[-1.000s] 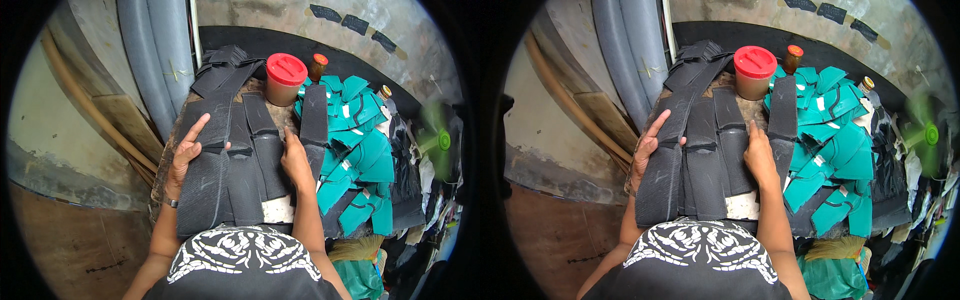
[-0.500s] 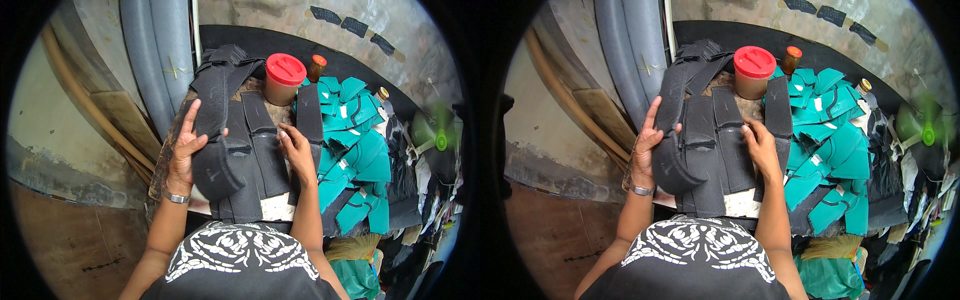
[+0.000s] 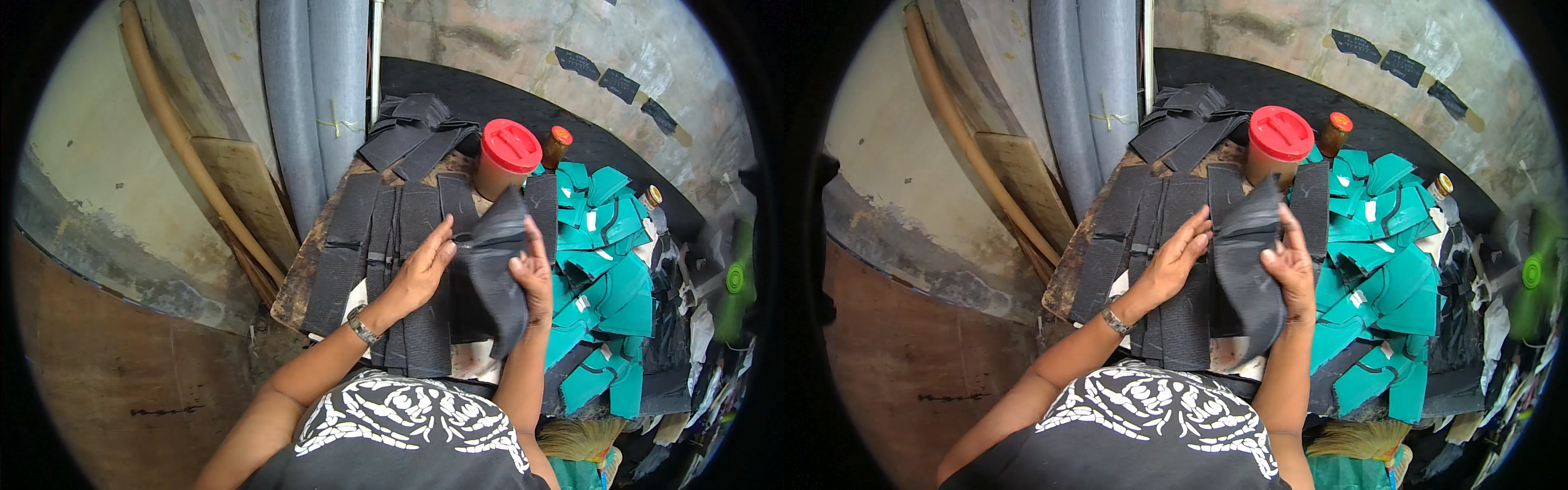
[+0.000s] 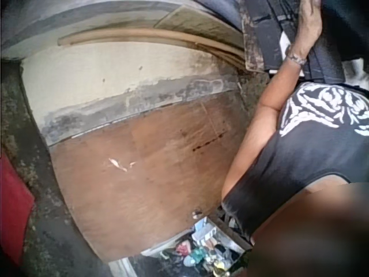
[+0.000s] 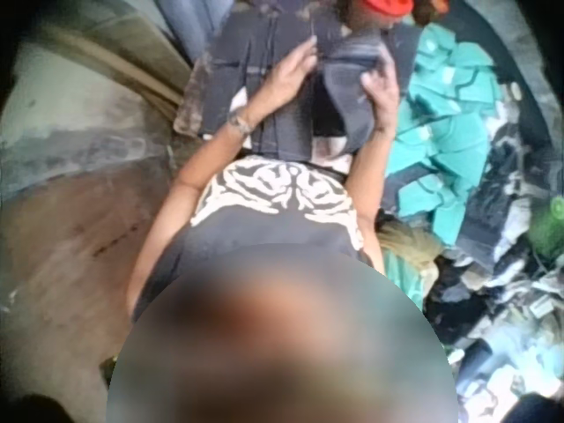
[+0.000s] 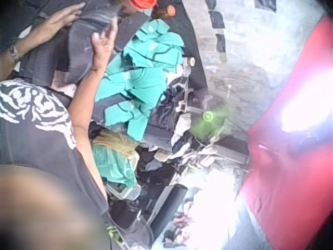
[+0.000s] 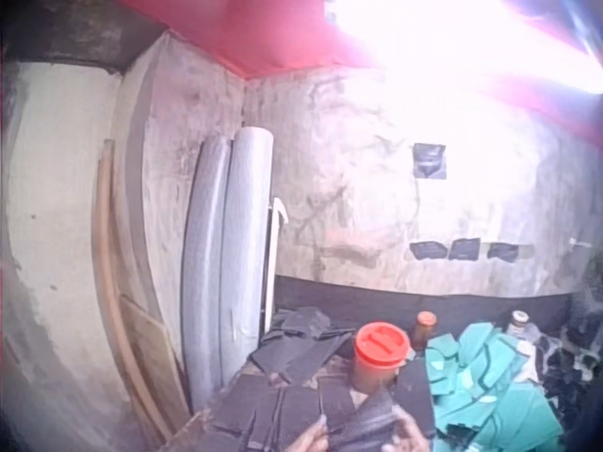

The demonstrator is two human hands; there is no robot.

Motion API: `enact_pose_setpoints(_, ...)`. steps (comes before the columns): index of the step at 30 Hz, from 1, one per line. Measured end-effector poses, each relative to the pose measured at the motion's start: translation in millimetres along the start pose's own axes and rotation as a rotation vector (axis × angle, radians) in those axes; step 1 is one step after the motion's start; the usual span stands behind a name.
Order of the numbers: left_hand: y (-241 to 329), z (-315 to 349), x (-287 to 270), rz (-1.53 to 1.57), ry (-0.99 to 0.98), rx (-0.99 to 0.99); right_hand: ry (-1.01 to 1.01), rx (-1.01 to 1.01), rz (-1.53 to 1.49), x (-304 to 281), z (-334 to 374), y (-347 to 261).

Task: The person folds multiple teal and black fabric pieces one at a time on a worktable, smoothing each piece and stacking them into separate piles. The person also closes a container with a red lid during the process.

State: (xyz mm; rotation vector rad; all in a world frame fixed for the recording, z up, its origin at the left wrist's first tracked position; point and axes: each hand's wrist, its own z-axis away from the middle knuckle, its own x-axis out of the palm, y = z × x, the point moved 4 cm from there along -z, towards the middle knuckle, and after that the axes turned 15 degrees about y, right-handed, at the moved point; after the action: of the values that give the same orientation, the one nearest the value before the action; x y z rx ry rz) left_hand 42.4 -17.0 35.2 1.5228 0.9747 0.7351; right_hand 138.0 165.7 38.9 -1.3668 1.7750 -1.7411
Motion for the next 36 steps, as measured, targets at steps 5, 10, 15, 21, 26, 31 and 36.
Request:
enact_pose_setpoints(5,-22,-39,12,0.105,0.034,-0.273,-0.163,0.058,-0.857,-29,-3,0)
enact_pose_setpoints(10,-44,-67,21,0.266,0.055,-0.588,-0.298,0.162,-1.258,-37,-4,1)
enact_pose_setpoints(15,-44,-71,28,0.186,-0.057,-0.529,-0.37,0.162,-1.304,-34,-2,-2)
enact_pose_setpoints(21,0,-68,18,0.49,-0.003,-0.41,-0.382,0.133,-1.282,-27,0,-14)
enact_pose_setpoints(26,77,-50,-95,0.329,0.369,0.14,-0.524,0.115,-1.288,-21,2,-27)
enact_pose_setpoints(31,110,-10,-172,0.489,0.385,0.121,0.018,0.029,-0.558,-15,2,-20)
enact_pose_setpoints(36,108,7,-175,0.461,0.385,0.304,-0.018,-0.048,-0.052,3,-12,-22)
